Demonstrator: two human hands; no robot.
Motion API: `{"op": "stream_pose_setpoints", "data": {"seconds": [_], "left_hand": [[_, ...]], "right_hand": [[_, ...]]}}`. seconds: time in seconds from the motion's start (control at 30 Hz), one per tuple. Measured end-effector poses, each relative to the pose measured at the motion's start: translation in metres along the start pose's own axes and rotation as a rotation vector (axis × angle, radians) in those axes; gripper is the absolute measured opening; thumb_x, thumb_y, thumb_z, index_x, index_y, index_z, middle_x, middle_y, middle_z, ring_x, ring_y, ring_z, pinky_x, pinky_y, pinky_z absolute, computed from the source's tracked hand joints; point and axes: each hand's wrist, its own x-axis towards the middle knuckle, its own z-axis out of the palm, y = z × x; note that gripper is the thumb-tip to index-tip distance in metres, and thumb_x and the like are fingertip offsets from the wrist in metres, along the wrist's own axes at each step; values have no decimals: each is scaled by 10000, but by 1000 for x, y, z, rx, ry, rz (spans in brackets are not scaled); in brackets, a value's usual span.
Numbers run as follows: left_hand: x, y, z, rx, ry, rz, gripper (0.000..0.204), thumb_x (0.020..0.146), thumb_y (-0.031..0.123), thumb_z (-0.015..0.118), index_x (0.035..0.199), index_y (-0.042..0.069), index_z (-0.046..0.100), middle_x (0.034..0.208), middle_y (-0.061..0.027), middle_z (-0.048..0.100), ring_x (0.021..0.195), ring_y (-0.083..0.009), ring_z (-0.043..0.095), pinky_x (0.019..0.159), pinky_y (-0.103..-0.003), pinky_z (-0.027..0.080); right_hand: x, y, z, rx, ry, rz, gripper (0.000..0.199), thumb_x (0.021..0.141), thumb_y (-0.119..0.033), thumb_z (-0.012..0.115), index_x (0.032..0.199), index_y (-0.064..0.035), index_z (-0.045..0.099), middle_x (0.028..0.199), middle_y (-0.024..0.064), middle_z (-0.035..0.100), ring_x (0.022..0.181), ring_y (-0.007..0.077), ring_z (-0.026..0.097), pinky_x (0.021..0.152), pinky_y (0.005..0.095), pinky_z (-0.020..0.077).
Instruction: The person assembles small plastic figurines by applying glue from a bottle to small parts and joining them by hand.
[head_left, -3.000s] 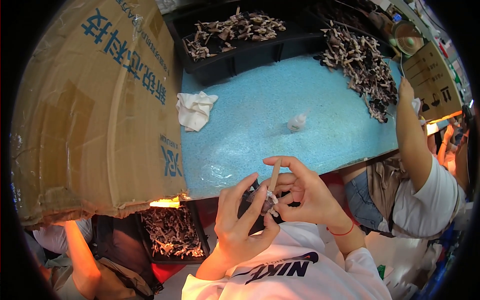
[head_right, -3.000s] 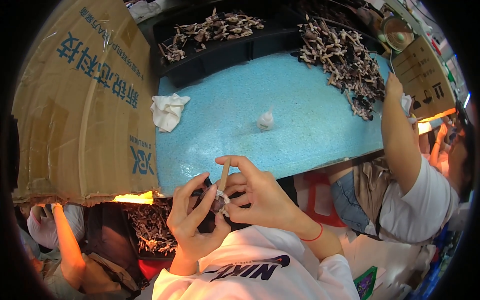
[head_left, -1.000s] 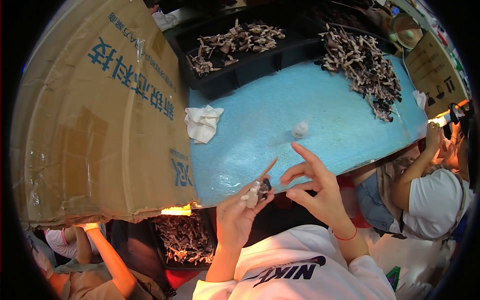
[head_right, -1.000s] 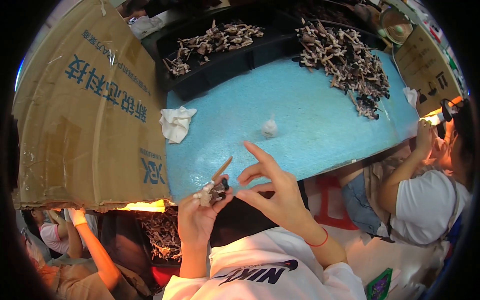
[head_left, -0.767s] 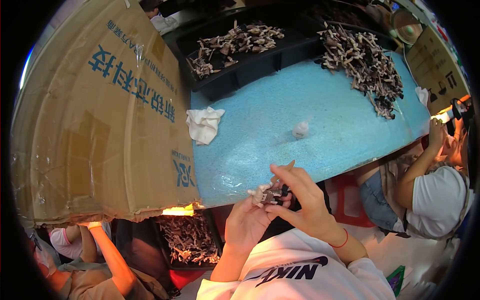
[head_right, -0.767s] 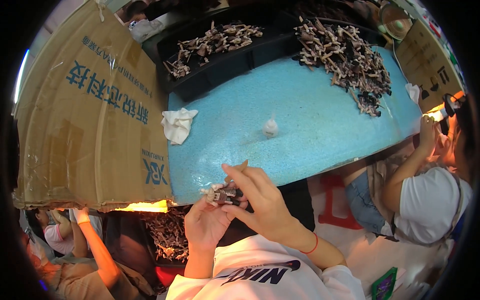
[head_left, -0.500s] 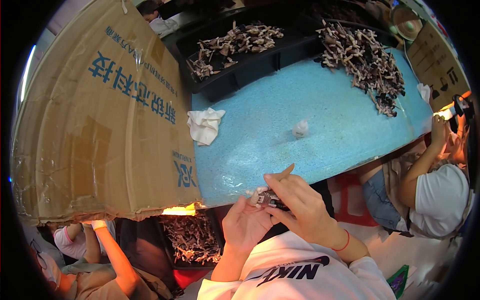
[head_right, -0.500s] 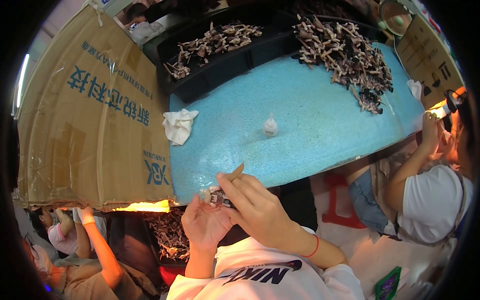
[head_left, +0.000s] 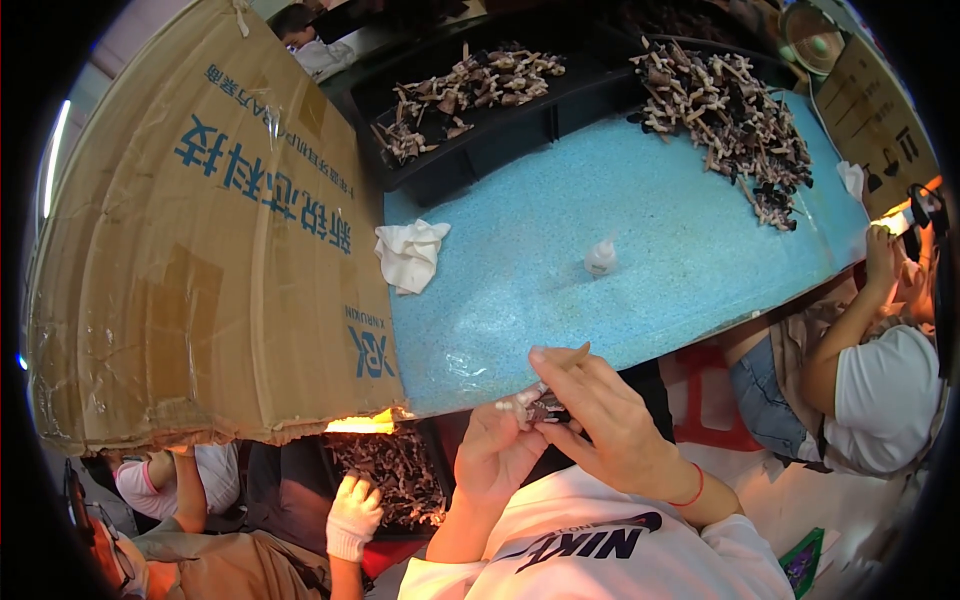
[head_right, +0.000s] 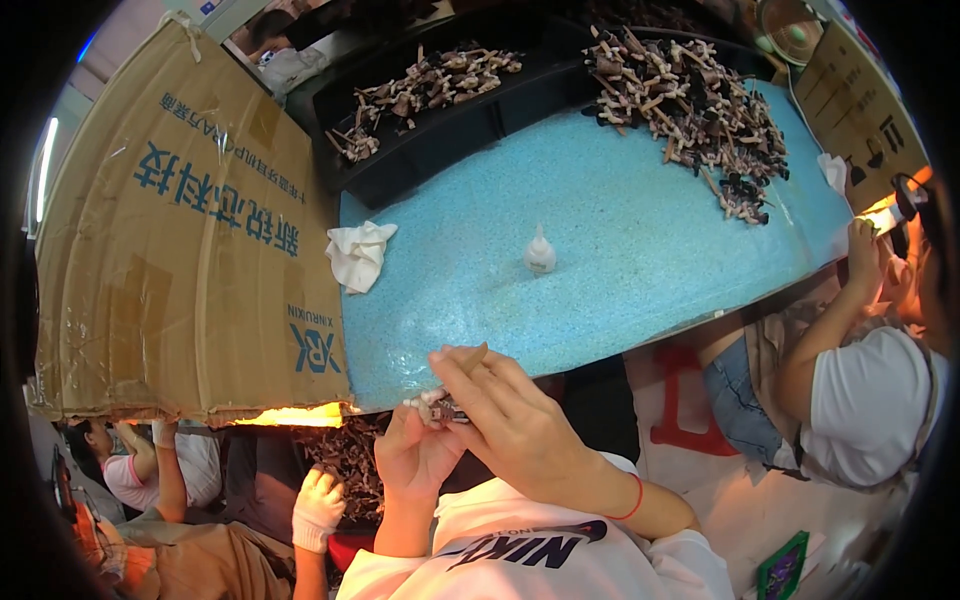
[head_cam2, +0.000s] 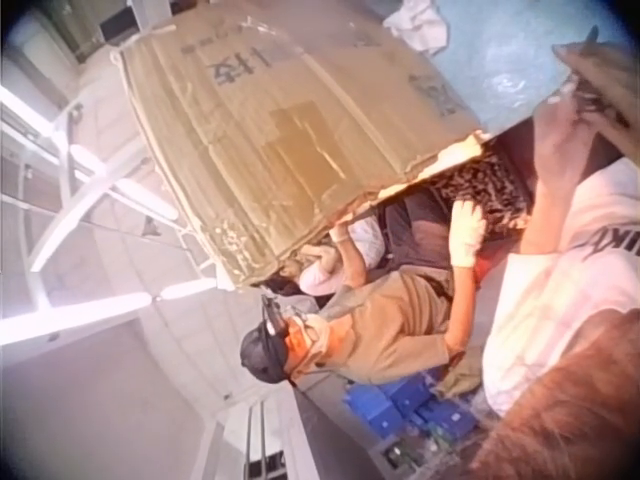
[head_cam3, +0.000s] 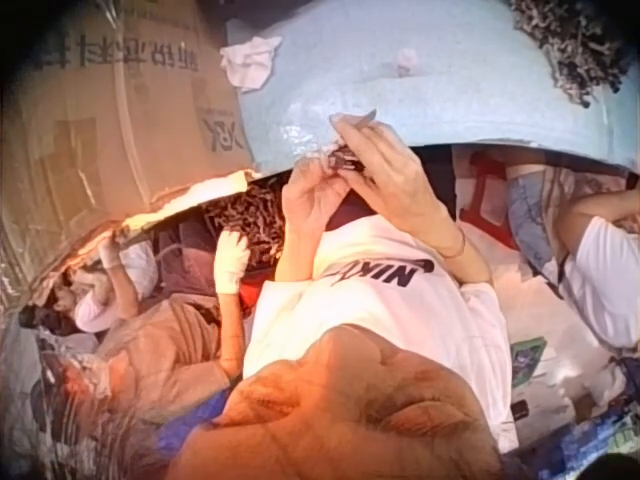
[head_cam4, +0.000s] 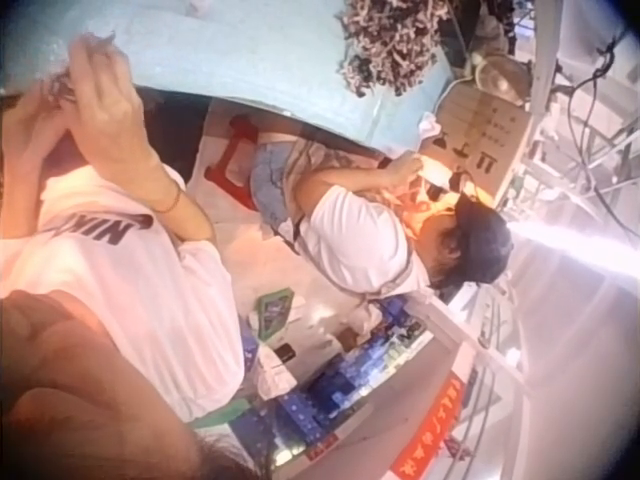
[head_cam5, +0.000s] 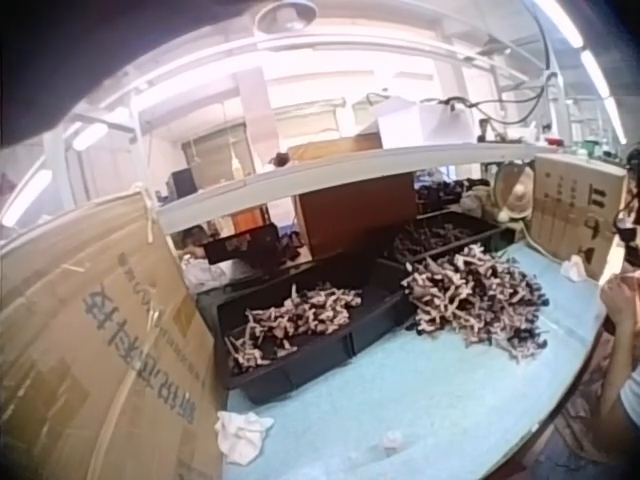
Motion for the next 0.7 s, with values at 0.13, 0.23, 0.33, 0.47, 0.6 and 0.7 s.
{"op": "stream_pose_setpoints", "data": {"seconds": [0.13,0.23,0.33,0.47,0.6,0.7], "left_hand": [[-3,3,8,357,103,74,394,826,227,630,1079,-71,578,1180,-262,519,1027,-315,563,864,-424,471],[-4,5,4,578,19,147,481,842,198,622,1218,-69,484,1300,-250,424,1161,-325,470,921,-412,446],[-5,4,4,814,26,235,517,808,169,671,1224,-70,478,1279,-250,451,1154,-311,471,929,-391,423],[-6,4,7,1100,-4,408,516,764,108,706,1205,-68,506,1239,-263,489,1108,-292,494,892,-353,416],[-6,5,8,1280,-18,482,488,749,99,713,1166,-83,535,1217,-278,502,1078,-282,509,887,-351,409],[-9,3,12,1314,64,446,488,755,199,724,1148,-44,568,1194,-270,521,1142,-310,490,944,-393,399]], "right_hand": [[-8,-2,-11,394,20,286,677,713,39,645,1323,17,353,1274,223,443,1125,347,487,878,357,472],[-12,-3,-18,694,13,450,782,743,25,631,1402,-40,213,1372,202,360,1253,315,390,956,366,422],[-9,-7,-14,937,31,544,807,765,24,613,1418,-58,146,1378,198,350,1256,288,386,988,380,389],[-6,-7,-8,1060,21,523,802,773,32,596,1420,-66,134,1365,214,357,1249,276,388,1013,398,359],[-4,-4,-7,1024,-49,473,819,762,121,541,1423,-59,93,1362,226,344,1246,264,379,1018,403,342],[-4,-2,-7,1006,-88,461,827,766,111,556,1424,-63,86,1367,229,338,1259,277,362,1022,404,338]]}}
